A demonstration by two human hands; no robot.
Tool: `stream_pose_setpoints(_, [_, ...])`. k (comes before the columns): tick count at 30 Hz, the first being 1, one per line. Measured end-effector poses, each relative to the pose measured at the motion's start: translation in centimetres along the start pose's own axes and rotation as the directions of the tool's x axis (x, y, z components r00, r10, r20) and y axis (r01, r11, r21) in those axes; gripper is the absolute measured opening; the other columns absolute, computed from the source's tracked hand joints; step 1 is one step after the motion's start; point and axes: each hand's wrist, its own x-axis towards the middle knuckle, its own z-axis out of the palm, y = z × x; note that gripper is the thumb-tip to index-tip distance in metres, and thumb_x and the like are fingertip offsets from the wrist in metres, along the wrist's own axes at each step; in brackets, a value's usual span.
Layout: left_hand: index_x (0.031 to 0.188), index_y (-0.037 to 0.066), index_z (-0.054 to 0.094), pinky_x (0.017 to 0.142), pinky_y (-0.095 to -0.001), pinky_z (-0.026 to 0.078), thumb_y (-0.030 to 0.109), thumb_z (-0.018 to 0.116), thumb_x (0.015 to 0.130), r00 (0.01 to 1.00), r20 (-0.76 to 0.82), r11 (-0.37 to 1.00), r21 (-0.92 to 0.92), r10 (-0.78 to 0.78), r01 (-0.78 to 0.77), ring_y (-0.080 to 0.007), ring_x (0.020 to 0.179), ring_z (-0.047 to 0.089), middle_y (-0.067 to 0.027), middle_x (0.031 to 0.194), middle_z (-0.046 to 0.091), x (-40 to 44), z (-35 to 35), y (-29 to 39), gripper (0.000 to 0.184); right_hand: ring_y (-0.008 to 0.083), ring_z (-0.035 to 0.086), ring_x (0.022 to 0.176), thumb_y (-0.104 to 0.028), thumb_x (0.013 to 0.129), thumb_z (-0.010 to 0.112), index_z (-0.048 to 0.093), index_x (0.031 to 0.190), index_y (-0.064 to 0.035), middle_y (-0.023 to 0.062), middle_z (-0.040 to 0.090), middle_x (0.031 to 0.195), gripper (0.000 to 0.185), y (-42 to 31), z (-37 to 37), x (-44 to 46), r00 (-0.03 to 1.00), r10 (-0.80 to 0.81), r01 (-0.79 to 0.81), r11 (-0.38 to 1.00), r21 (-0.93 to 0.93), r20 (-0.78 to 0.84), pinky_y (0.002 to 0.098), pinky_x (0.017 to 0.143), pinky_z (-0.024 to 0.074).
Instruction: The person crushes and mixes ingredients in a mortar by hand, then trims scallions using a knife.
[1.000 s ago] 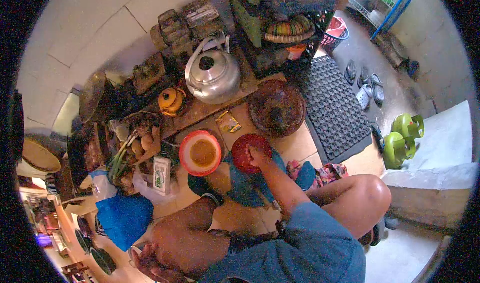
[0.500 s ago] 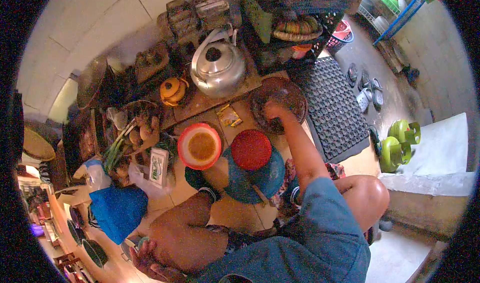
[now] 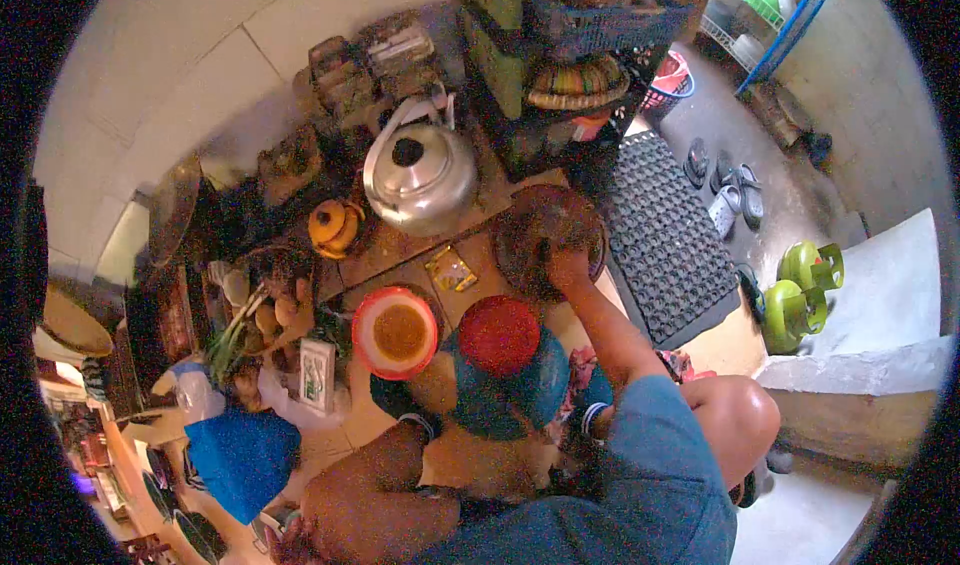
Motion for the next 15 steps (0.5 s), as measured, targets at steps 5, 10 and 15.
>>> stream_pose_setpoints(5, [0.107, -0.009, 0.052, 0.081, -0.0420, 0.044, 0.033, 0.047, 0.078, 1.000, -0.002, 0.999, 0.027, -0.016, 0.016, -0.0354, 0.091, 0.054, -0.0269, 0.099, 0.056, 0.1, 0.9, -0.4, 0.052, 0.0365, 0.058, 0.087, -0.033, 0.080, 0.051, 0.041, 0.127, -0.0115, 0.0208, 0.060, 0.096, 0.054, 1.1, -2.3, 1.1, 0.983, -0.148, 0.054, 0.807, 0.588, 0.113, 0.0472, 0.082, 0.0440])
stream_pose_setpoints(10, [0.107, -0.010, 0.052, 0.082, -0.0421, 0.044, 0.034, 0.047, 0.078, 0.999, -0.003, 0.998, 0.036, -0.042, 0.042, -0.0356, 0.092, 0.054, -0.0272, 0.099, 0.056, 0.5, 1.9, -0.5, 0.052, 0.0358, 0.055, 0.098, -0.035, 0.081, 0.052, 0.045, 0.125, -0.0147, 0.0192, 0.055, 0.113, 0.049, -3.8, -5.5, -0.9, 0.978, 0.010, -0.080, 0.940, 0.331, 0.209, 0.0425, 0.086, 0.0440])
stream_pose_setpoints(15, [0.107, -0.010, 0.052, 0.083, -0.0423, 0.044, 0.034, 0.047, 0.078, 0.999, 0.010, 0.998, 0.048, -0.050, 0.049, -0.0358, 0.093, 0.054, -0.0276, 0.099, 0.056, 0.9, 2.5, -0.9, 0.053, 0.0351, 0.052, 0.105, -0.035, 0.083, 0.052, 0.048, 0.123, -0.0133, 0.0197, 0.053, 0.114, 0.046, 2.0, 0.1, 5.1, 0.916, 0.027, -0.307, 0.688, 0.658, 0.399, 0.0439, 0.087, 0.0430])
